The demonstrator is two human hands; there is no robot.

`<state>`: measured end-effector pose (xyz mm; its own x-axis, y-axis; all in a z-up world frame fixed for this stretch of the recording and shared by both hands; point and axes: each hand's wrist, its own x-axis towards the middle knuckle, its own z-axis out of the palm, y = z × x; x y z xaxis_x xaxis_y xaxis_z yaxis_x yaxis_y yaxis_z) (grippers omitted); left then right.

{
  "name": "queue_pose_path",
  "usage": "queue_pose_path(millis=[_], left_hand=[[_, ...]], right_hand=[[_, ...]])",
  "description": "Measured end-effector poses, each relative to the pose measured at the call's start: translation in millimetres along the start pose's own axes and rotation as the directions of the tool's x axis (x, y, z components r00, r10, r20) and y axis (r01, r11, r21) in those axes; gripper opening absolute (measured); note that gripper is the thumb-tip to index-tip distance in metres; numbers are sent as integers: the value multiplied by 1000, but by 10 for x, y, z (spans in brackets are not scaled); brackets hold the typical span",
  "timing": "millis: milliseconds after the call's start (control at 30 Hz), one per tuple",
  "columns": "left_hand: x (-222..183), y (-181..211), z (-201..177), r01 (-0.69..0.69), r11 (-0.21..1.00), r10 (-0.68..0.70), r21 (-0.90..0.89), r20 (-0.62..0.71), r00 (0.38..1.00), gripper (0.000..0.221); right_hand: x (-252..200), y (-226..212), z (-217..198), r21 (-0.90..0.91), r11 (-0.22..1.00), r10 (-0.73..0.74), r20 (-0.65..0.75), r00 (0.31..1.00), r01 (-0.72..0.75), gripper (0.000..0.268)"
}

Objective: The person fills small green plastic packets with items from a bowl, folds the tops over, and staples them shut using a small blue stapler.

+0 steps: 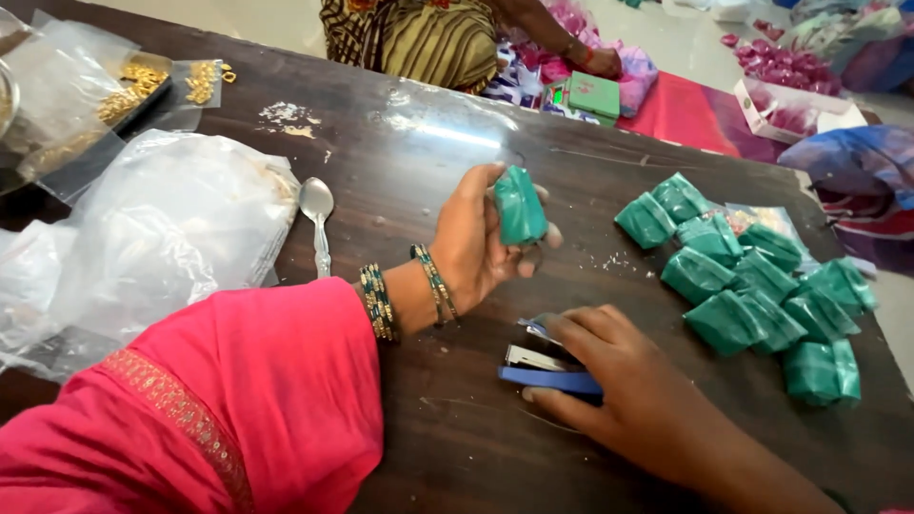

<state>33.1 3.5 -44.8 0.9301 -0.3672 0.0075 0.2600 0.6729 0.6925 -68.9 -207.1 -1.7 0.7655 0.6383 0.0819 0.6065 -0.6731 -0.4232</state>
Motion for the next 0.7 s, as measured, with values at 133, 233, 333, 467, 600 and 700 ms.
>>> queue_pose_path(millis=[133, 233, 333, 467, 600, 700], left_hand=[[-116, 21, 125, 80, 997, -80, 2, 39, 996, 50], [-114, -43, 112, 36, 999, -36, -2, -12, 999, 48], [-136, -37, 122, 79, 996, -71, -33, 186, 980, 42], [-174, -53, 229, 100, 995, -99, -15, 48, 994, 36], [-186, -232, 309, 47, 990, -45, -131, 16, 999, 27], [-266, -356, 373, -10, 991, 27, -131, 132, 991, 19]], right_hand=[[26, -51, -22, -22, 999, 45, 54, 998, -44, 64], [-12, 63, 23, -60, 997, -55, 0, 999, 54, 61], [-48, 171, 36, -54, 989, -140, -81, 987, 136, 66], [-33, 24, -94, 7, 1000, -10, -489, 872, 15, 40], [-9, -50, -90, 78, 990, -32, -668, 744, 113, 42], [26, -39, -77, 111, 992, 29, -676, 736, 62, 31]])
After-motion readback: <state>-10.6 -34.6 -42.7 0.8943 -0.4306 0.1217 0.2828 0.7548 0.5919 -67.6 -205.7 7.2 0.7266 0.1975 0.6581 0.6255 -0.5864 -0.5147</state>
